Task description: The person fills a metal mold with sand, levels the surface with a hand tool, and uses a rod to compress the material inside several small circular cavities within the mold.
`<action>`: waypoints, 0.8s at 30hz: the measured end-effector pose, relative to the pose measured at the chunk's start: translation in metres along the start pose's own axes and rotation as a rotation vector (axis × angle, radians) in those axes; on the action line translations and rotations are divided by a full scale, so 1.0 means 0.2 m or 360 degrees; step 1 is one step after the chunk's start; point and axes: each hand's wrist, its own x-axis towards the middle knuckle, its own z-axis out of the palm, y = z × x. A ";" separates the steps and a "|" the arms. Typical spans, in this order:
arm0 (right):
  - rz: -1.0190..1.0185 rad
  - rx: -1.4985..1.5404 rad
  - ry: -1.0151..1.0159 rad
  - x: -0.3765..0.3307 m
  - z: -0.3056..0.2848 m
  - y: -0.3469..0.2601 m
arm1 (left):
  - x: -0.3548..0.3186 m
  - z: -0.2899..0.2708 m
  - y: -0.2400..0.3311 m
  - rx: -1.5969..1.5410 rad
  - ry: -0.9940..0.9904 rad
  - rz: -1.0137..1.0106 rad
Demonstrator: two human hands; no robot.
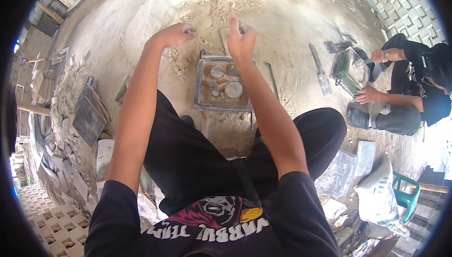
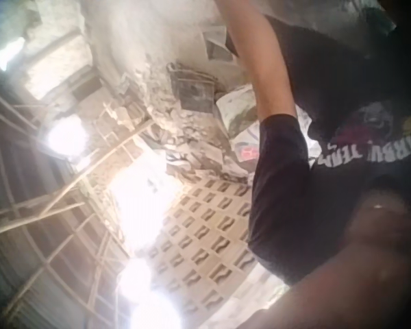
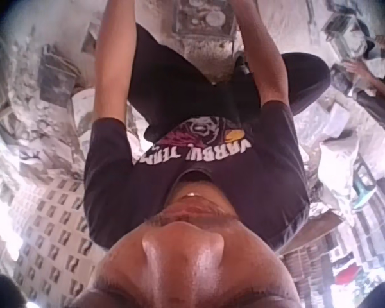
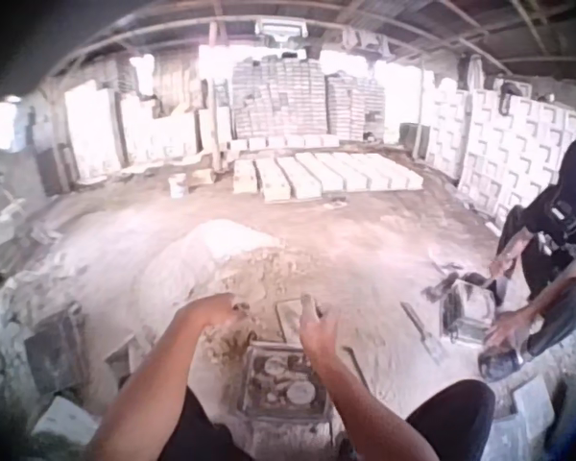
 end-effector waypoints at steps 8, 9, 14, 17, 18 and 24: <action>0.0179 0.0226 -0.0710 0.00 0.03 0.02 | -0.02 -0.02 -0.08 -0.0019 0.0003 -0.0003; 0.0187 0.0168 -0.0743 -0.02 0.03 0.05 | -0.02 -0.02 -0.07 -0.0051 -0.0012 0.0001; -0.0065 -0.0090 -0.0629 -0.14 0.08 0.08 | -0.05 -0.05 -0.05 -0.0031 -0.0013 0.0039; -0.0333 -0.0082 -0.0765 -0.27 0.13 0.06 | -0.03 -0.03 -0.09 -0.0095 -0.0042 0.0036; -0.0318 -0.0263 -0.0834 -0.26 0.15 0.04 | -0.03 -0.03 -0.07 -0.0152 -0.0050 0.0032; -0.0047 -0.0181 -0.0739 -0.20 0.07 0.02 | 0.03 -0.01 -0.10 -0.0278 -0.0050 0.0064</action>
